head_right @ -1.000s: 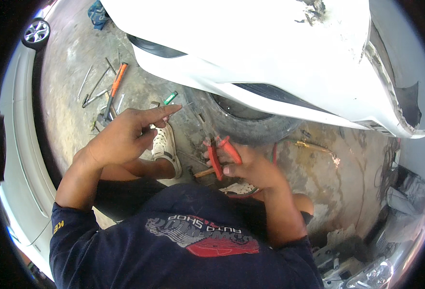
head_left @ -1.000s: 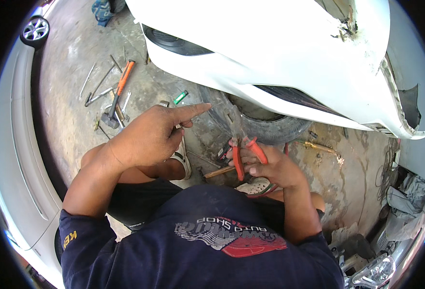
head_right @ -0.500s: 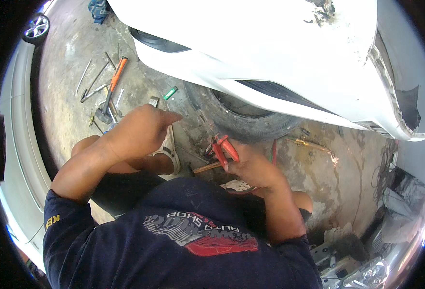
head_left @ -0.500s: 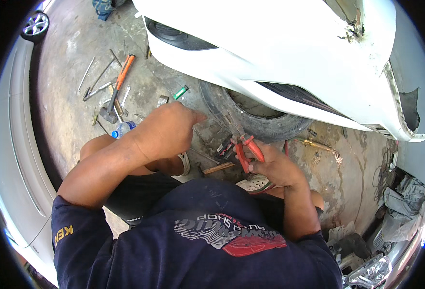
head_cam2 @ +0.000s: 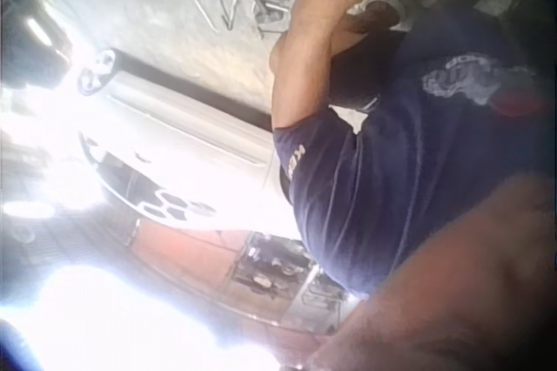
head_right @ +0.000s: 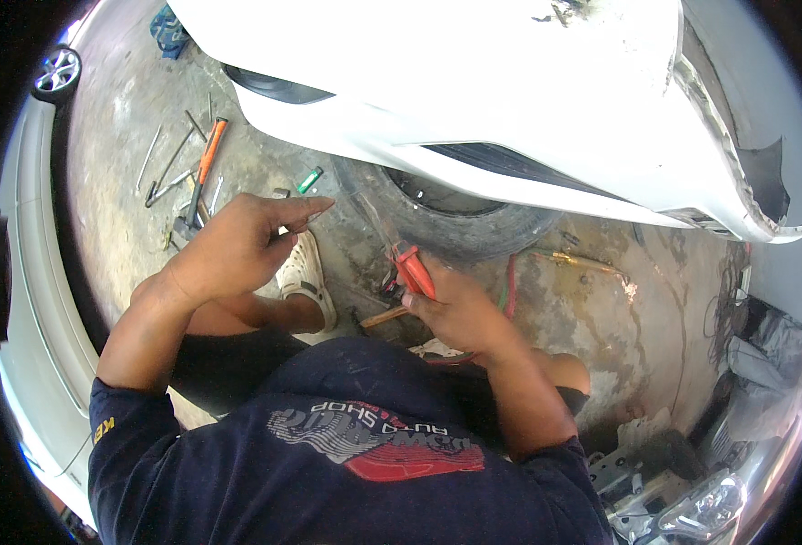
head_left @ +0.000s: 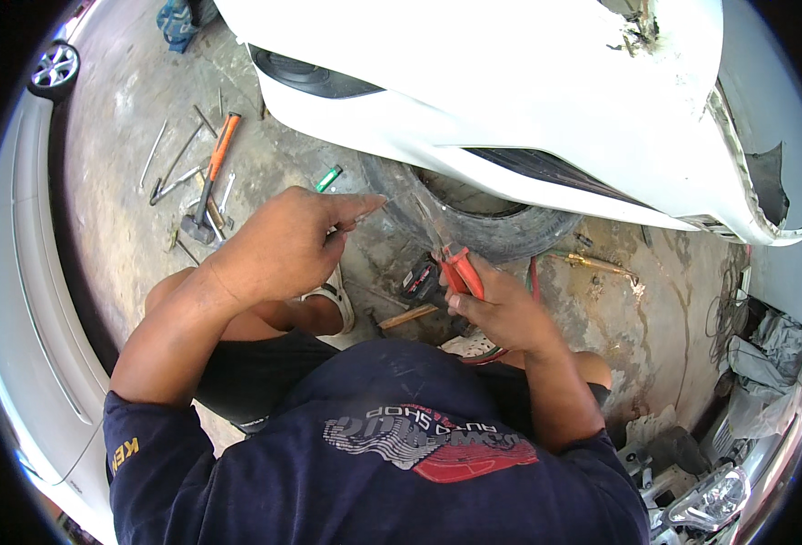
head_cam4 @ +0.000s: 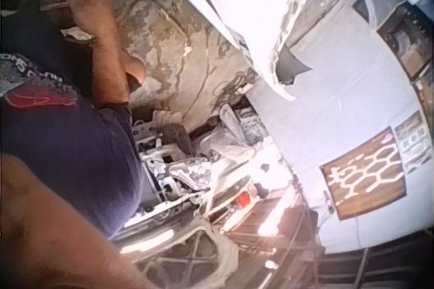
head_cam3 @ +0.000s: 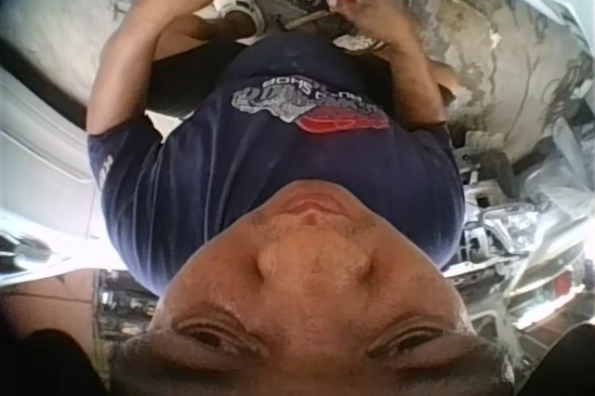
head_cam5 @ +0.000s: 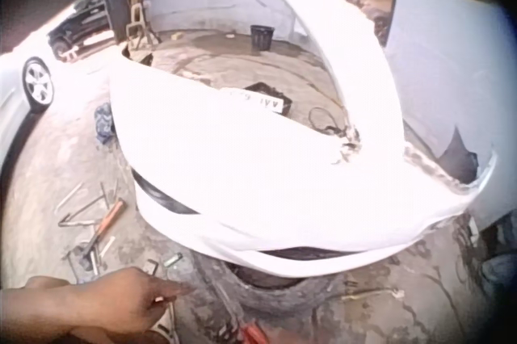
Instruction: The person uses a torch to heat a damaged white car bumper, then uses pliers and a hammer to straighten and mend a cracked section.
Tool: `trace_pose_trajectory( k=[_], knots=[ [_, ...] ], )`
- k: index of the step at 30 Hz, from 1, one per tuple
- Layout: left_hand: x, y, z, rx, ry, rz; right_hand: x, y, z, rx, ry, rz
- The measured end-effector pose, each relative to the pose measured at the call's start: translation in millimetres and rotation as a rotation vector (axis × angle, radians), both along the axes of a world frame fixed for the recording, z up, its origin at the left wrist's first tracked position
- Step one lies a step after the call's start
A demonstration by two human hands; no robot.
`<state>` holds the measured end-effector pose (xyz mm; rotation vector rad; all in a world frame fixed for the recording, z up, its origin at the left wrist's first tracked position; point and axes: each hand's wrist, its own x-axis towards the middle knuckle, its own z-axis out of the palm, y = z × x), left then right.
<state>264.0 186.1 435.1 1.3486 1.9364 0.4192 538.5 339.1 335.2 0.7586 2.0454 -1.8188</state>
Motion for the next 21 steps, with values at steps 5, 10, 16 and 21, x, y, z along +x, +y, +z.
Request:
trace_pose_trajectory(
  k=[5, 10, 16, 21],
  knots=[
    [2.8, -0.4, 0.2, 0.027, -0.063, 0.010, 0.1, -7.2, 6.2, 0.018, 0.028, -0.058],
    [8.5, 1.6, 3.9, 0.038, -0.084, 0.000, -4.3, -13.3, 20.2, 0.076, 0.053, -0.082],
    [14.1, 0.2, 5.7, 0.076, -0.104, -0.023, -4.7, -20.7, 23.9, 0.217, 0.065, -0.109],
    [22.2, 1.5, 6.2, 0.152, -0.032, -0.059, 3.3, -22.7, 19.4, -0.458, 0.105, -0.243]
  ],
)
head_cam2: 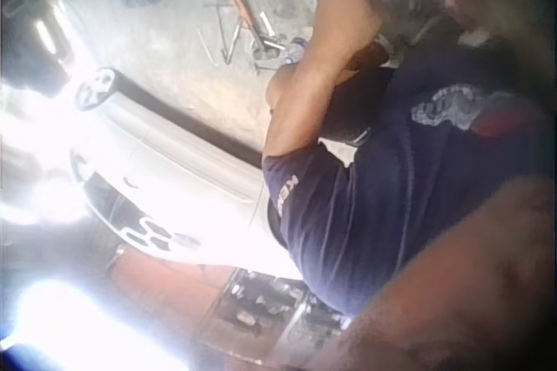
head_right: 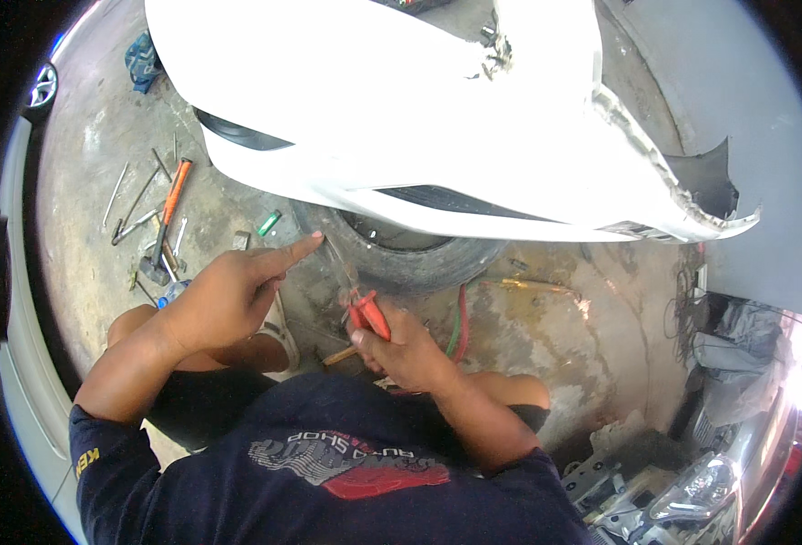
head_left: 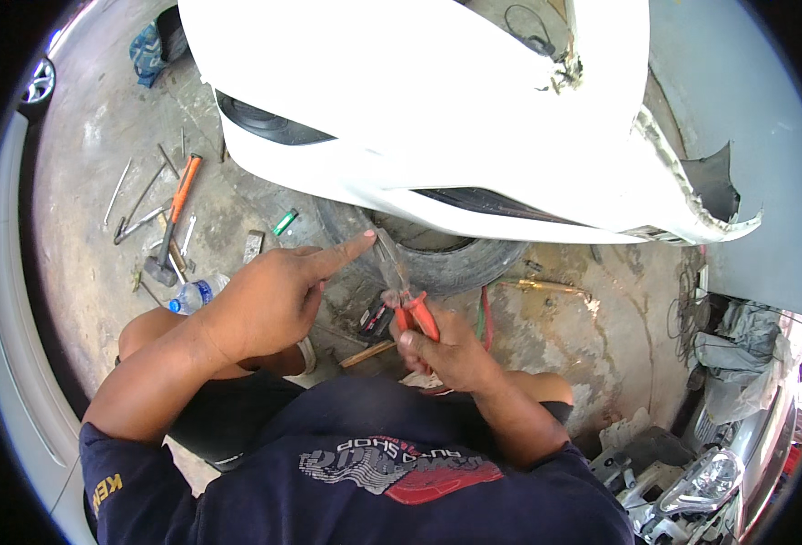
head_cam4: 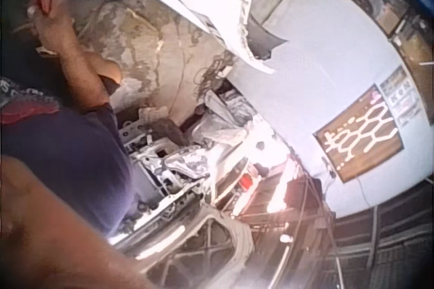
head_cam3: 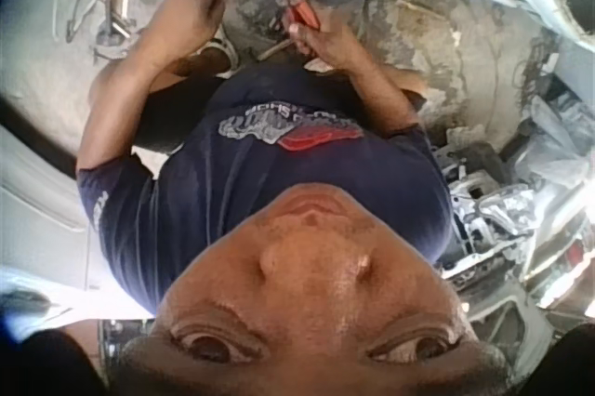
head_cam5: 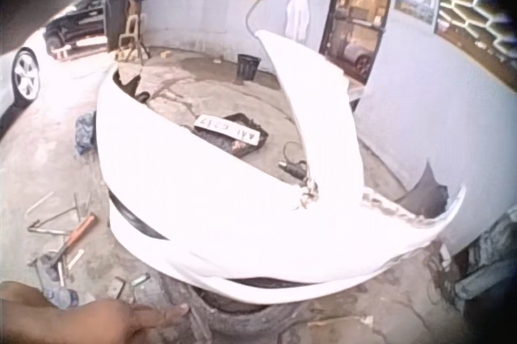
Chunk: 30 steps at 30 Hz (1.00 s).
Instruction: The person uses a torch to heat a damaged white car bumper, then uses pliers and a hammer to straighten and mend a cracked section.
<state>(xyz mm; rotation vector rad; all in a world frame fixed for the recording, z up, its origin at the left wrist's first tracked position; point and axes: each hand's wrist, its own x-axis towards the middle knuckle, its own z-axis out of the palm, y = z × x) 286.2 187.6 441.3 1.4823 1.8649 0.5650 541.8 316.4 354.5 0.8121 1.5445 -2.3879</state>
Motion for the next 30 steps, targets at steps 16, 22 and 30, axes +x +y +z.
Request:
trace_pose_trajectory(
  k=[16, 22, 30],
  knots=[
    [-18.9, 73.6, 70.3, 0.318, -0.002, 0.067, 12.2, 45.2, 7.4, -0.414, 0.363, 0.212],
    [-15.6, 152.4, 55.6, 0.714, 0.080, 0.029, -2.0, 34.9, -19.4, -0.240, 0.129, 0.183],
    [-0.6, 175.2, 37.2, 0.817, 0.376, 0.210, 11.1, 27.6, -46.4, -0.171, -0.007, 0.167]
  ],
)
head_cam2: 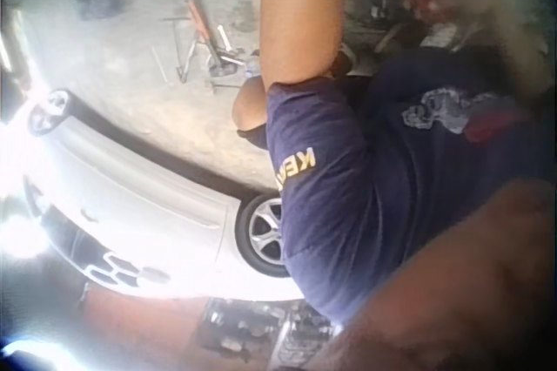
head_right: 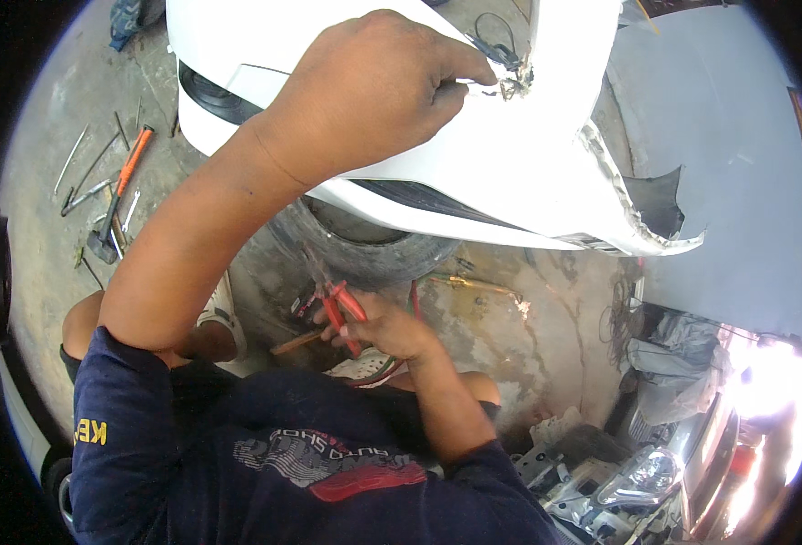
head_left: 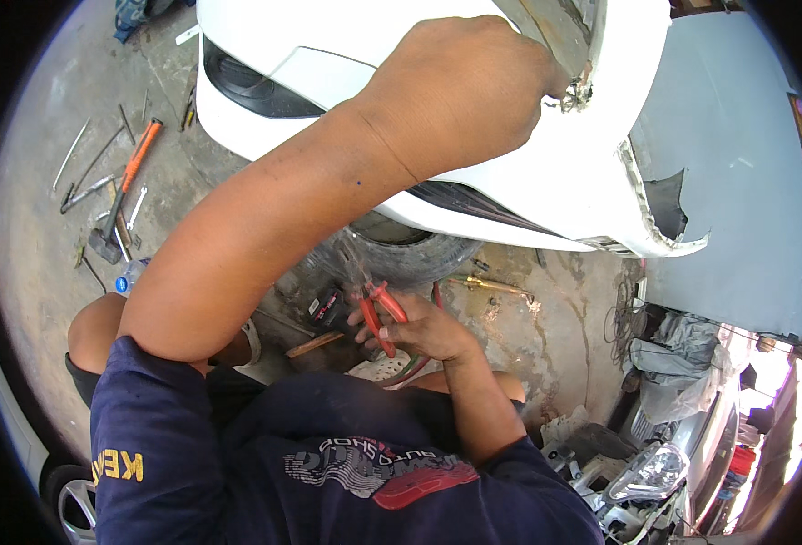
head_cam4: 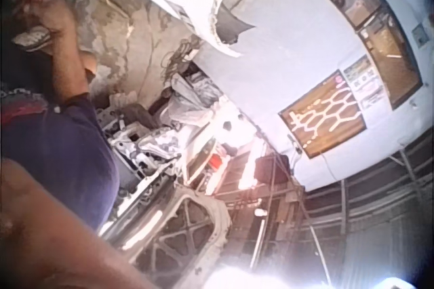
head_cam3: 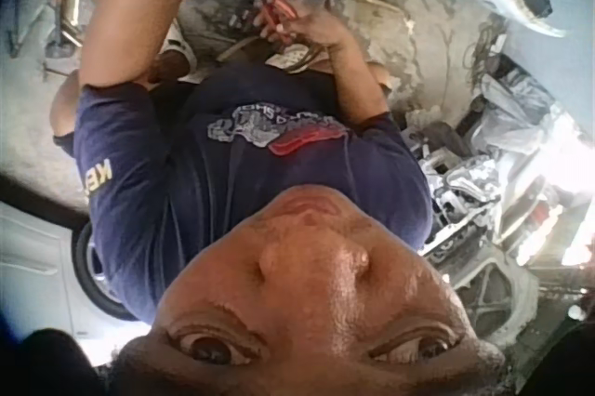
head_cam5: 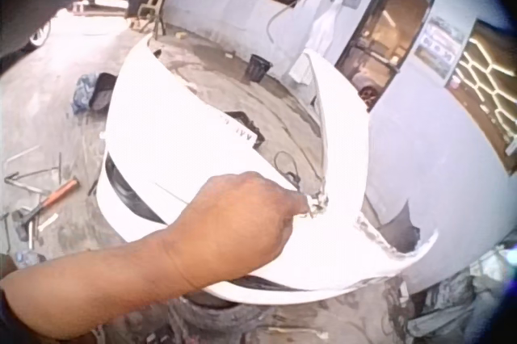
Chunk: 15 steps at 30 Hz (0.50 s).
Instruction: The person uses a torch to heat a damaged white car bumper, then uses pliers and a hammer to straighten and mend a cracked section.
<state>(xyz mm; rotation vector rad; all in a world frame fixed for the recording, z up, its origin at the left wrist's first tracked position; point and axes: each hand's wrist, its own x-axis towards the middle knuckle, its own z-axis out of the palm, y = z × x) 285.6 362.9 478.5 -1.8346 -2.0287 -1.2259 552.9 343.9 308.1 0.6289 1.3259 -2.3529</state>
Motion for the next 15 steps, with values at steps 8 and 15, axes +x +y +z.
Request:
trace_pose_trajectory(
  k=[8, 15],
  knots=[
    [-14.6, -10.0, 8.1, 0.057, 0.168, -0.110, 1.1, 0.4, -12.3, -0.008, -0.044, -0.078],
    [-14.8, 0.5, -4.0, 0.081, 0.286, -0.027, 1.2, 2.8, -27.1, -0.023, -0.062, -0.042]
  ],
)
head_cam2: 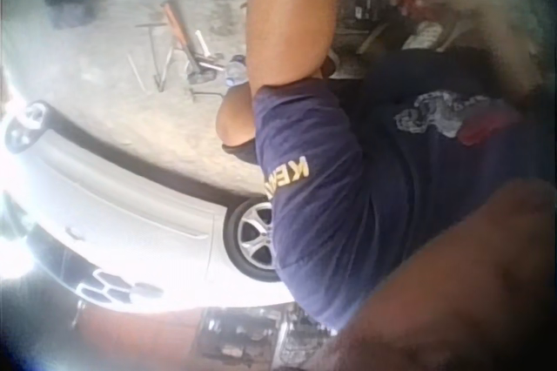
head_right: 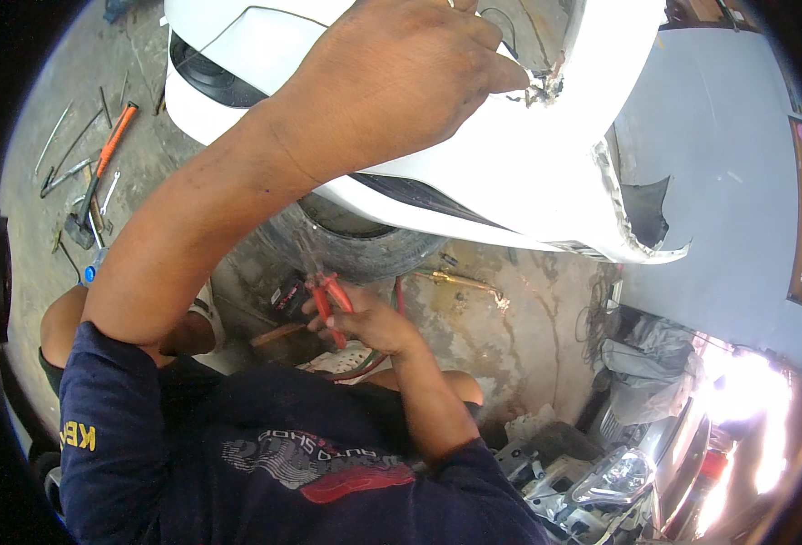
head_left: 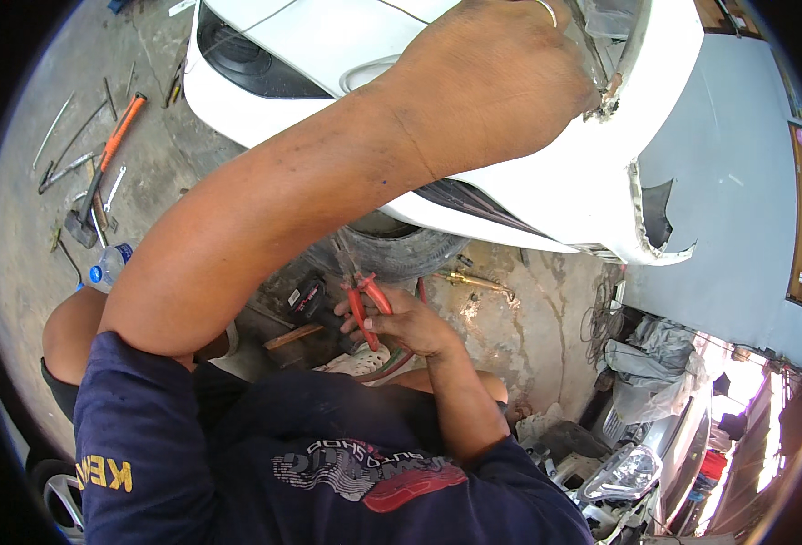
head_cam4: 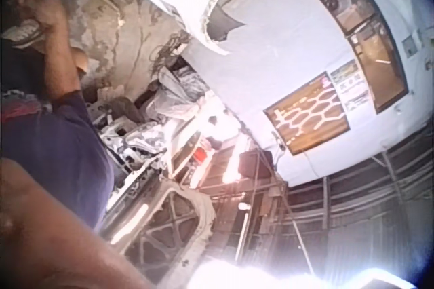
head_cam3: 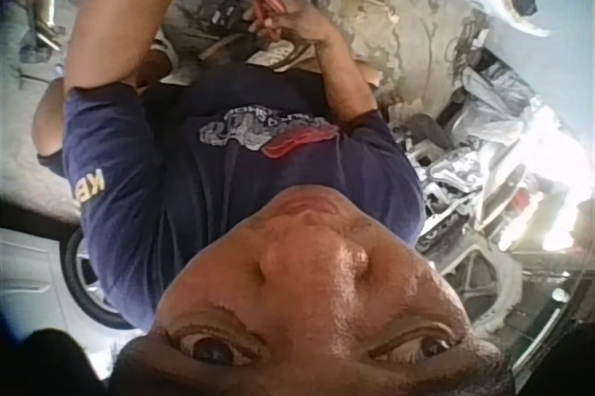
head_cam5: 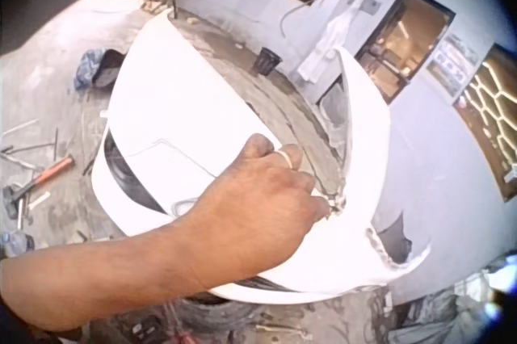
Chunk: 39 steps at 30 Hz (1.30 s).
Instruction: The person uses a torch to heat a damaged white car bumper, then uses pliers and a hammer to straighten and mend a cracked section.
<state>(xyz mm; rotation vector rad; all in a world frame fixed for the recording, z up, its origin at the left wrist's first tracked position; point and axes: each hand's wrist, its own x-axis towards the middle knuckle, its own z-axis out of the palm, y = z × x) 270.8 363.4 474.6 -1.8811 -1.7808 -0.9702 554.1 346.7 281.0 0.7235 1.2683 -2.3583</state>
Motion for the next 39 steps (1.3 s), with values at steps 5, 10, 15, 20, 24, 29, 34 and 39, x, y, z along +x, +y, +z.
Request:
trace_pose_trajectory(
  k=[5, 10, 15, 20, 24, 29, 34, 39],
  knots=[
    [-1.6, 3.3, -6.1, 0.056, -0.072, -0.012, -3.2, 0.3, -3.4, -0.008, -0.009, -0.007],
    [-3.2, 5.1, -7.5, 0.090, -0.115, -0.108, -3.1, 1.5, -11.3, -0.011, -0.015, -0.005],
    [2.0, 7.2, -11.0, 0.087, -0.098, -0.041, -5.1, 2.9, -12.7, 0.009, -0.028, 0.017],
    [11.7, 5.2, -12.8, 0.074, -0.046, 0.131, -7.7, 2.6, -14.0, 0.015, -0.043, 0.014],
    [9.8, 6.1, -16.4, 0.116, -0.077, 0.063, -1.6, 1.0, -25.7, -0.018, -0.094, -0.020],
    [1.2, 11.9, -22.9, 0.214, -0.171, -0.113, -3.0, -1.3, -32.3, -0.017, -0.120, -0.024],
    [-6.3, 4.9, -18.0, 0.154, -0.177, -0.182, -4.5, -1.1, -35.1, 0.017, -0.144, -0.007],
    [-3.9, 9.5, -19.7, 0.207, -0.175, -0.143, -10.2, 0.8, -31.2, 0.025, -0.127, -0.003]
  ],
)
